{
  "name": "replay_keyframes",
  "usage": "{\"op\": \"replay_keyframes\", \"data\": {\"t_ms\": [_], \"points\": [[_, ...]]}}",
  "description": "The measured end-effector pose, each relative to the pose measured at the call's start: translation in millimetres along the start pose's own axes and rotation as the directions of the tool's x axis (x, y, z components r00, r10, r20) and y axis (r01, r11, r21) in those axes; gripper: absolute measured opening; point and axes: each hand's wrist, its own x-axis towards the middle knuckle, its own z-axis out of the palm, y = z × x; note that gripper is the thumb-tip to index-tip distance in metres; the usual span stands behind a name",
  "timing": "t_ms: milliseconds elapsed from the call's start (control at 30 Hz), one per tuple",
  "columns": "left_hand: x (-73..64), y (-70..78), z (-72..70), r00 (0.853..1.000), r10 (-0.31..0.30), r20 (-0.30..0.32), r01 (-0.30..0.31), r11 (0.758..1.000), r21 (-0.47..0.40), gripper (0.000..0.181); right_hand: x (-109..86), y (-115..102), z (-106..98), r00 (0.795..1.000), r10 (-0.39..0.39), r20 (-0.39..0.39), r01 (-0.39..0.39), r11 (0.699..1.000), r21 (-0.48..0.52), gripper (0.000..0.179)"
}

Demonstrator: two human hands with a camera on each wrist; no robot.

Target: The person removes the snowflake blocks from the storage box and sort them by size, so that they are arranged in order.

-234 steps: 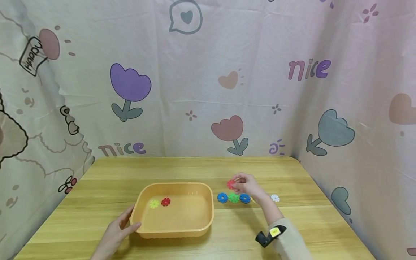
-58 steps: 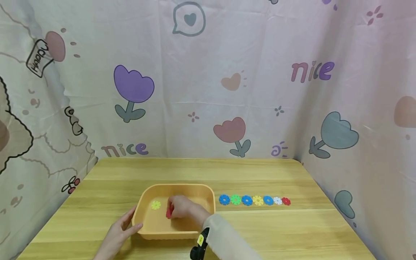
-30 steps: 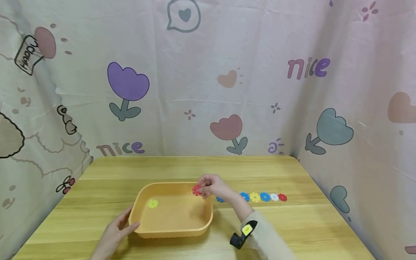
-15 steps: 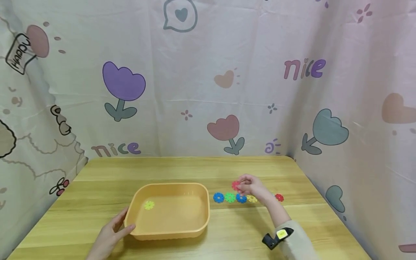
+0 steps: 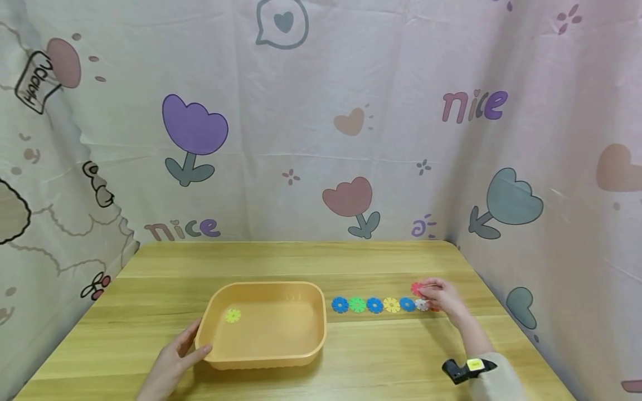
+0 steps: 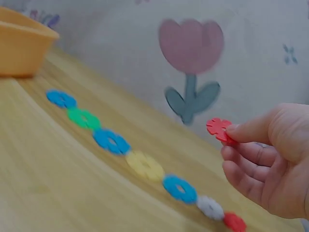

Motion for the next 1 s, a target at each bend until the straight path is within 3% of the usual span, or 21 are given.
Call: {"op": "replay_keyframes", "data": {"t_ms": [100, 167, 300, 433, 533, 733, 1000], "points": [[0.3, 0.4, 0.5, 1.0, 0.006, -0.001, -0.006, 1.0, -0.016, 0.071, 4.0, 18, -19, 0.998, 0.021, -0.061, -0.019, 0.999, 0.026, 0.04], [0.5, 0.8, 0.5, 1.0, 0.002, -0.002, -0.002, 1.0, -0.015, 0.071, 6.5, 29, -31, 0.997, 0.028, -0.073, -0.022, 0.996, 0.081, 0.035], [0.3, 1.5, 0.2, 1.0, -0.01, -0.004, 0.01, 1.0, -0.007, 0.072, -6.4, 20, -39, 0.992, 0.056, -0.113, -0.04, 0.989, 0.141, 0.017], [-0.4, 1.1, 0.0, 1.0, -0.019, -0.002, 0.019, 1.0, 0.015, 0.072, -15.1, 17, -42, 0.975, 0.13, -0.181, -0.102, 0.982, 0.157, 0.023], [-0.7, 0.2, 0.0, 1.0, -0.026, -0.004, 0.026, 0.999, 0.034, 0.071, -17.0, 22, -44, 0.956, 0.178, -0.234, -0.157, 0.982, 0.105, 0.022], [-0.7, -1.3, 0.8, 1.0, -0.018, -0.014, 0.019, 1.0, 0.024, 0.07, -17.1, 31, -48, 0.945, 0.149, -0.291, -0.178, 0.981, -0.075, 0.022], [-0.5, -0.2, 1.1, 0.999, -0.021, -0.025, 0.022, 0.999, 0.04, 0.071, -15.4, 33, -45, 0.935, 0.093, -0.343, -0.182, 0.954, -0.237, 0.021]]}}
